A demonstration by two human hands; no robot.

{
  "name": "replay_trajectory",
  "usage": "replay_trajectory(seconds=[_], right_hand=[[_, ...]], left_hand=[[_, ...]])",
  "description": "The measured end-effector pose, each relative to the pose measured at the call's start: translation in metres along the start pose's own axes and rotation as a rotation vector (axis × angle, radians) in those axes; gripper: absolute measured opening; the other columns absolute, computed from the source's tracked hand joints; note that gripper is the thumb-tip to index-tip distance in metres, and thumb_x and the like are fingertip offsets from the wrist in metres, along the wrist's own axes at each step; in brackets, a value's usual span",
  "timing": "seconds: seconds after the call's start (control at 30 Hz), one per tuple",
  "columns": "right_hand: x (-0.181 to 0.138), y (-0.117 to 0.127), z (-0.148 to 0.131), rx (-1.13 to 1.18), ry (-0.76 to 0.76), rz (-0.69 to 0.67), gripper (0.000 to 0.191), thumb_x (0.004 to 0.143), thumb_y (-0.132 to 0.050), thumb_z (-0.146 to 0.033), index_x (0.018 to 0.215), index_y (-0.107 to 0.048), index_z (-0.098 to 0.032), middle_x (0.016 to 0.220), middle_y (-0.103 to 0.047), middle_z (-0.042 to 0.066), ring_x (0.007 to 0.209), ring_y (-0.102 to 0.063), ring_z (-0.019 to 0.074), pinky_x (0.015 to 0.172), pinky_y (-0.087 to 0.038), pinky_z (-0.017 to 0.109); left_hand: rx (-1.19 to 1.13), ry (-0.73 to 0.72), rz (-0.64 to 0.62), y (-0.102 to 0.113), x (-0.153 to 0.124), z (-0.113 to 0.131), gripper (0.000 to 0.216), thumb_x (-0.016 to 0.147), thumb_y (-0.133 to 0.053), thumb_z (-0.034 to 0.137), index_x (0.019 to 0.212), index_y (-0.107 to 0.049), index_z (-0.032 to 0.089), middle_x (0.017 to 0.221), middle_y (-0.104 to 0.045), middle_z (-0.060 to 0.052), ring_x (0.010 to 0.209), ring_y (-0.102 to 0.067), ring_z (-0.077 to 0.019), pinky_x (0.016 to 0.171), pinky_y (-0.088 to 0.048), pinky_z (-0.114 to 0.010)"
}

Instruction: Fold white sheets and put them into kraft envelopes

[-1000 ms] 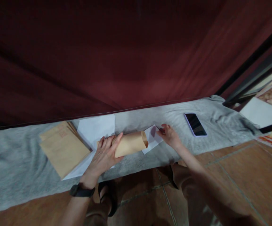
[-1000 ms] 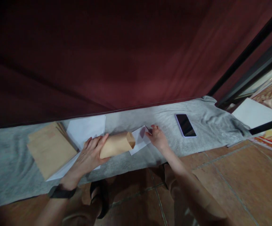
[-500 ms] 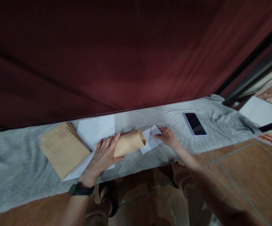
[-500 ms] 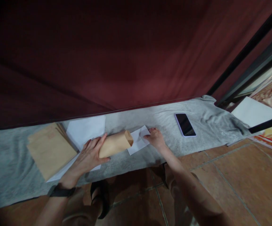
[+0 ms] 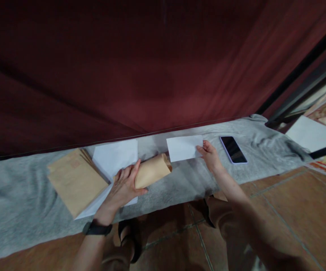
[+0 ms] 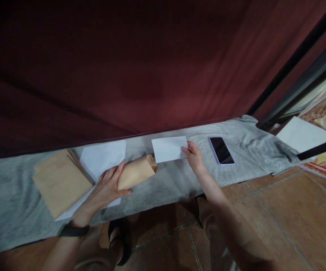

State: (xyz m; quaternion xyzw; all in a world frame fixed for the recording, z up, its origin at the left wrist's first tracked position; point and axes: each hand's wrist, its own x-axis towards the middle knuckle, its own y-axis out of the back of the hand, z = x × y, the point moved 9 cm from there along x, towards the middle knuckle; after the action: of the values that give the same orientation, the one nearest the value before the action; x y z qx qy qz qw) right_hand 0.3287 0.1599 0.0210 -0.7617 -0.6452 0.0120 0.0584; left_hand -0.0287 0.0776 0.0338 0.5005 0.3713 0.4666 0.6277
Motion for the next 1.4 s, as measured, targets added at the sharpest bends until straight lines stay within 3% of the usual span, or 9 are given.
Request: replay_trajectory(seconds=[0.23, 0.47, 0.77, 1.17, 1.4], right_hand=[[-0.009, -0.027, 0.000, -0.092, 0.070, -0.116, 0.030, 0.077, -0.068, -0.052, 0.086, -0.062, -0.023, 0.076, -0.062, -0.002, 0.070, -0.054, 0.0161, 0.066, -0.043, 0.028], [-0.008, -0.023, 0.001, -0.316, 0.125, -0.167, 0.028, 0.080, -0.062, -0.051, 0.077, -0.058, -0.023, 0.071, -0.056, -0.001, 0.069, -0.049, 0.0169, 0.065, -0.041, 0.030], [-0.008, -0.024, 0.027, -0.228, -0.101, -0.317, 0.025, 0.071, -0.068, -0.044, 0.074, -0.053, -0.025, 0.063, -0.057, -0.003, 0.059, -0.052, 0.0159, 0.054, -0.044, 0.028], [-0.015, -0.040, 0.043, -0.268, -0.113, -0.308, 0.019, 0.074, -0.063, -0.041, 0.075, -0.055, -0.024, 0.066, -0.057, -0.003, 0.061, -0.052, 0.0152, 0.059, -0.042, 0.028], [-0.037, -0.066, 0.060, -0.222, -0.203, -0.312, 0.030, 0.081, -0.062, -0.046, 0.088, -0.070, -0.019, 0.070, -0.065, -0.001, 0.062, -0.054, 0.0141, 0.057, -0.040, 0.025]], left_hand=[[-0.037, 0.015, 0.016, -0.002, 0.001, -0.005, 0.118, 0.073, -0.076, 0.051, 0.162, -0.002, 0.028, 0.138, -0.051, -0.012, 0.131, -0.047, -0.0344, 0.114, -0.030, -0.053], [0.075, 0.030, 0.104, 0.001, 0.001, -0.006, 0.113, 0.075, -0.075, 0.049, 0.162, -0.006, 0.024, 0.139, -0.050, -0.015, 0.134, -0.045, -0.0361, 0.119, -0.015, -0.063], [0.158, 0.013, 0.185, 0.007, 0.002, -0.006, 0.113, 0.076, -0.075, 0.047, 0.162, -0.007, 0.021, 0.143, -0.048, -0.019, 0.137, -0.042, -0.0386, 0.119, -0.011, -0.068], [0.088, -0.027, 0.176, 0.003, 0.004, 0.000, 0.115, 0.074, -0.075, 0.047, 0.162, -0.006, 0.022, 0.143, -0.046, -0.018, 0.136, -0.043, -0.0400, 0.118, -0.014, -0.069], [0.037, -0.056, 0.161, 0.002, 0.008, 0.014, 0.116, 0.074, -0.076, 0.046, 0.161, -0.002, 0.026, 0.145, -0.043, -0.016, 0.138, -0.042, -0.0379, 0.119, -0.012, -0.068]])
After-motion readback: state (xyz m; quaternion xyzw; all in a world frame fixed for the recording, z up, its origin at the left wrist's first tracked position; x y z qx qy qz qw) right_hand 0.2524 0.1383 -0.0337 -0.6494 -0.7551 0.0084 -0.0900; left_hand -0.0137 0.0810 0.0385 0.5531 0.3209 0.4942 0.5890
